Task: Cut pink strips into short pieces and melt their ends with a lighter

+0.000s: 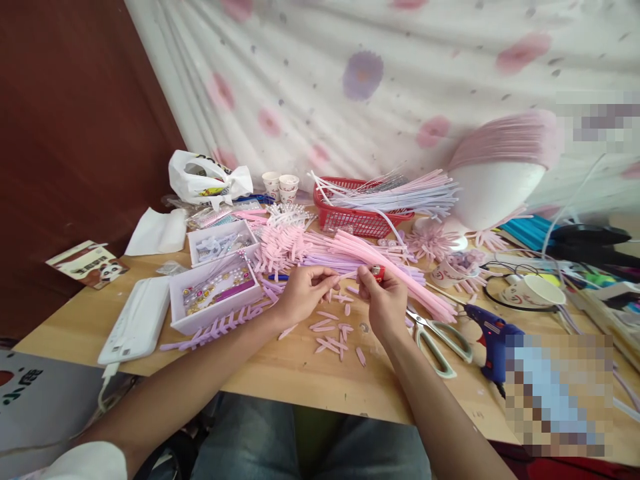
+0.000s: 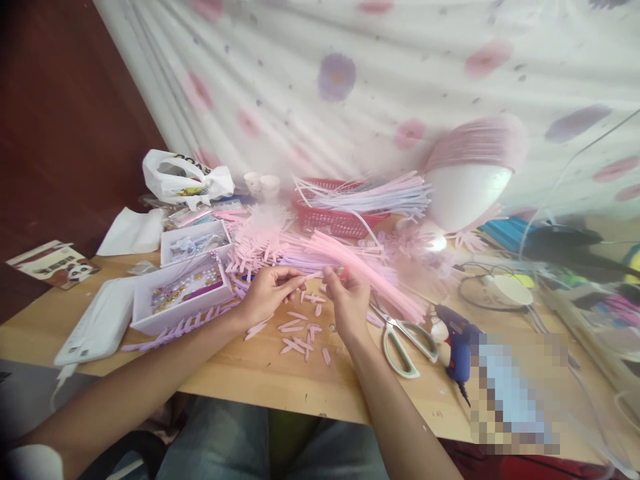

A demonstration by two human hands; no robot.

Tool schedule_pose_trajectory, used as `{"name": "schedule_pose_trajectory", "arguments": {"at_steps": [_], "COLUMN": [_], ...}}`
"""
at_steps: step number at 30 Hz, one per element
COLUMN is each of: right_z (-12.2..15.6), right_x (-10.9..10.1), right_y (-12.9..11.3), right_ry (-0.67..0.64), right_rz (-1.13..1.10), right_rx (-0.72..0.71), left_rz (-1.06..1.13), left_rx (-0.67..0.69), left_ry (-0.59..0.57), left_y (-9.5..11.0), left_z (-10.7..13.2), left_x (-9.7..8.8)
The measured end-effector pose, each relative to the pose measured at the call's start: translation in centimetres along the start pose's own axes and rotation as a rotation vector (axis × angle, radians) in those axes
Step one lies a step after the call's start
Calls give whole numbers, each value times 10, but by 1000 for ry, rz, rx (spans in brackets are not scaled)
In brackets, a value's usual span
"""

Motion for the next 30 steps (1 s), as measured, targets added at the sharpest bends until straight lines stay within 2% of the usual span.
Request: {"name": "schedule_pose_trajectory", "arguments": {"at_steps": [4, 8, 11, 22, 27, 30], "right_z": [5, 11, 11, 10, 7, 3], "right_x": [4, 15, 16, 9, 6, 2], "right_y": [13, 21, 21, 22, 21, 14], "right_ry": [-28, -126, -119, -42, -58, -49], "right_rz": [-102, -77, -21, 20, 84, -4], "right_rx": [122, 218, 246, 269, 198, 114], "left_rz": [20, 18, 5, -22, -17, 4], "left_rx": [2, 0, -13, -20, -13, -12], "left_ry": [69, 74, 70, 41, 35, 33], "left_y": [-2, -3, -2, 0, -1, -2], "left_z": [1, 1, 2, 4, 3, 3], "left_x": [-6, -6, -4, -1, -1, -1]}}
Point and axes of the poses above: each hand's wrist, its own z-axis away from the middle knuckle, its own x-axis out of the palm, y = z × x, the point moved 9 cm from there along -z, towards the middle knuckle, and after that the axes turned 1 degree about y, right-handed, at the moved point
